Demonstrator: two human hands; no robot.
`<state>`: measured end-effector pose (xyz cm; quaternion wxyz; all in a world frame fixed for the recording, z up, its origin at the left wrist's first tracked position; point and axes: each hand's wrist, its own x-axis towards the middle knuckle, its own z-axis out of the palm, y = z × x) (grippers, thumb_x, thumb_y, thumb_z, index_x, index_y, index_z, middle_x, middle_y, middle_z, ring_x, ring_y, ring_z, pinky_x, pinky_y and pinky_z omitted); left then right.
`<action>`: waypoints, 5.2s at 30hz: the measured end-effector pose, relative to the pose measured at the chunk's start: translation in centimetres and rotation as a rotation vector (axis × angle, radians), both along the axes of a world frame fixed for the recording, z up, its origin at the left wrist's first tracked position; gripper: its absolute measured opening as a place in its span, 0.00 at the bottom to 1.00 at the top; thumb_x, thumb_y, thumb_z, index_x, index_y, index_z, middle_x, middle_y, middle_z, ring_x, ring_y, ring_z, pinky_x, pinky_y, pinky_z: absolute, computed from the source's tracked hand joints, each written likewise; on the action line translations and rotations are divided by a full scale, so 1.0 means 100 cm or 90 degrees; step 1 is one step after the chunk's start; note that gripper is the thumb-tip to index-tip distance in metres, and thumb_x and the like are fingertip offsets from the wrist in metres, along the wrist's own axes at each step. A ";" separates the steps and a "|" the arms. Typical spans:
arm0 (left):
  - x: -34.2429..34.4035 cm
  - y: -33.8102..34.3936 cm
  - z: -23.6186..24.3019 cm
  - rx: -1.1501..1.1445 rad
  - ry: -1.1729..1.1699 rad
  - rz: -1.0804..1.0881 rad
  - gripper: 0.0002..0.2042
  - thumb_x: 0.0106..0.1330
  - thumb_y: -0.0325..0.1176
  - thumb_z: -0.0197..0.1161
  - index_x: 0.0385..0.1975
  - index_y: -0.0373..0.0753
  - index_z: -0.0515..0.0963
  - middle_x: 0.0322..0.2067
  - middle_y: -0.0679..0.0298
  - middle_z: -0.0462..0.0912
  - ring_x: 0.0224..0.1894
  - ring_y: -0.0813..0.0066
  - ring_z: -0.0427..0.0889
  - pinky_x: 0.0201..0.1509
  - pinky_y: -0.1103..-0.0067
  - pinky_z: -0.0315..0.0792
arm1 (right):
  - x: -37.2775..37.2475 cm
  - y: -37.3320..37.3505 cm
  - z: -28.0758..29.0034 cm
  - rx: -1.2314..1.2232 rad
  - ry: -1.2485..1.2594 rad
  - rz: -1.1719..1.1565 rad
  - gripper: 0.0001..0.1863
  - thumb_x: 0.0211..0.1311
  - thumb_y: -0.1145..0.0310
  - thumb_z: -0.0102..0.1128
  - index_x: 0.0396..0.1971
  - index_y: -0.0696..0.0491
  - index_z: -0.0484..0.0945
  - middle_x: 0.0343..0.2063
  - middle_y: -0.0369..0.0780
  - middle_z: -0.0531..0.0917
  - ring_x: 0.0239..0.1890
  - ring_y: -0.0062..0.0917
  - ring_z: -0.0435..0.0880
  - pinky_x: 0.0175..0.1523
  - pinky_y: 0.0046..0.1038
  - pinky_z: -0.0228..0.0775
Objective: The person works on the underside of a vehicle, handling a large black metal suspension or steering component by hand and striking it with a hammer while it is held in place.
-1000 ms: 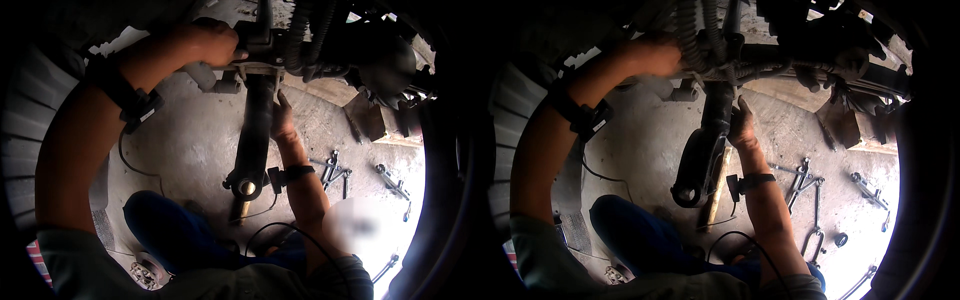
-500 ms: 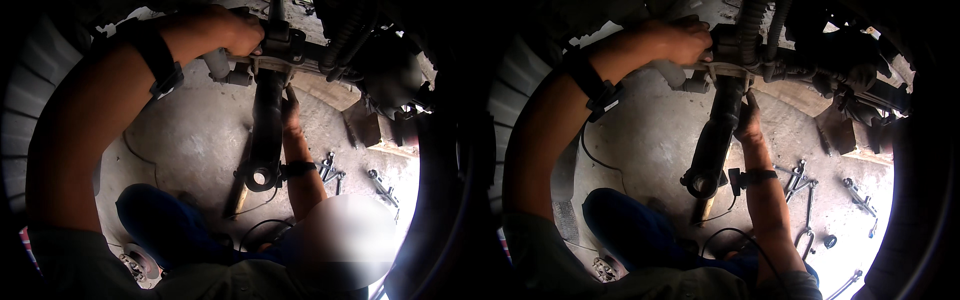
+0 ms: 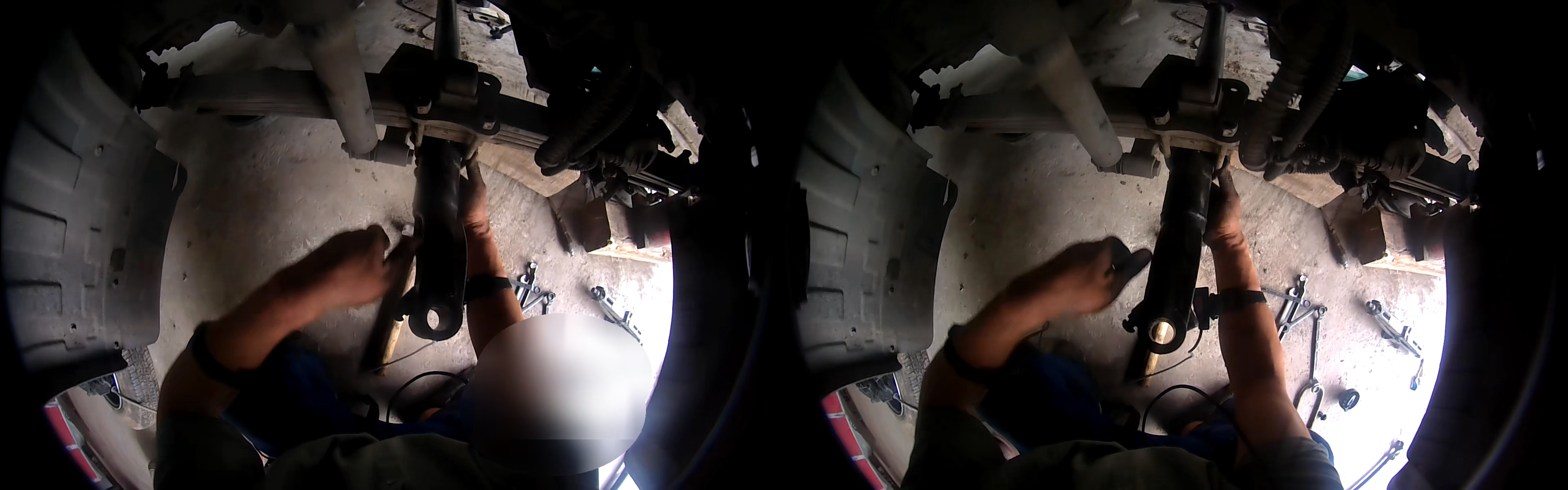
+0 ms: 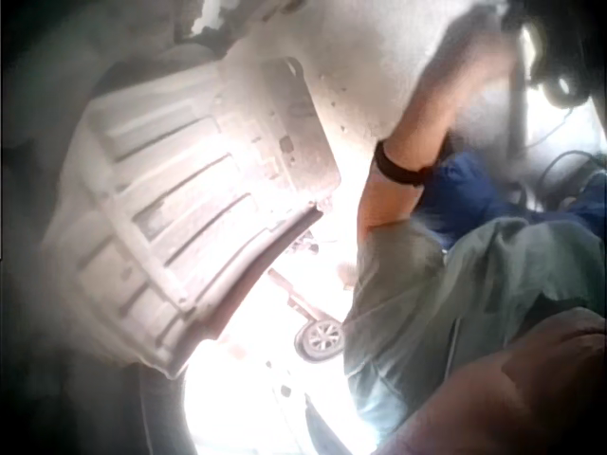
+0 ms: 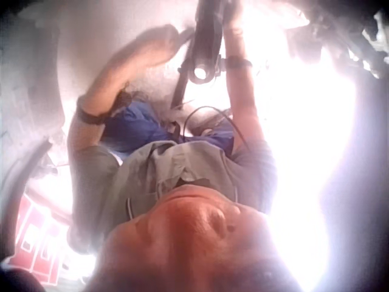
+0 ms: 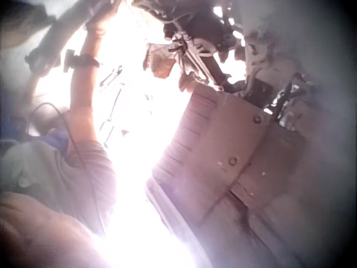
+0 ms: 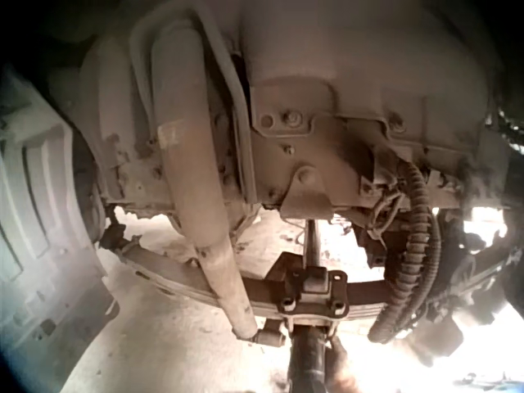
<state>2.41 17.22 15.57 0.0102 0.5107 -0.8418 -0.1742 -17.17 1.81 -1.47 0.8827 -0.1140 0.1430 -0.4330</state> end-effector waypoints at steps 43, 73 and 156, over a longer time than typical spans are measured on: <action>-0.026 -0.013 0.003 0.763 0.641 0.088 0.21 0.74 0.46 0.55 0.50 0.29 0.73 0.38 0.56 0.81 0.43 0.73 0.83 0.47 0.76 0.77 | -0.042 0.103 -0.012 0.085 0.101 -0.100 0.35 0.71 0.39 0.45 0.56 0.58 0.73 0.44 0.39 0.82 0.41 0.23 0.81 0.48 0.24 0.75; -0.049 0.006 -0.006 0.707 0.668 0.297 0.19 0.70 0.45 0.59 0.45 0.32 0.75 0.35 0.61 0.81 0.40 0.74 0.80 0.49 0.75 0.74 | -0.012 -0.020 0.150 -1.155 1.071 -0.693 0.24 0.56 0.69 0.69 0.53 0.58 0.76 0.38 0.44 0.82 0.44 0.41 0.81 0.51 0.37 0.73; -0.045 0.014 0.016 0.521 0.530 0.134 0.16 0.74 0.44 0.53 0.35 0.36 0.75 0.26 0.58 0.80 0.33 0.69 0.85 0.42 0.69 0.78 | -0.087 0.039 0.052 -0.829 1.214 0.037 0.11 0.66 0.61 0.57 0.38 0.52 0.82 0.34 0.48 0.86 0.38 0.45 0.85 0.43 0.39 0.78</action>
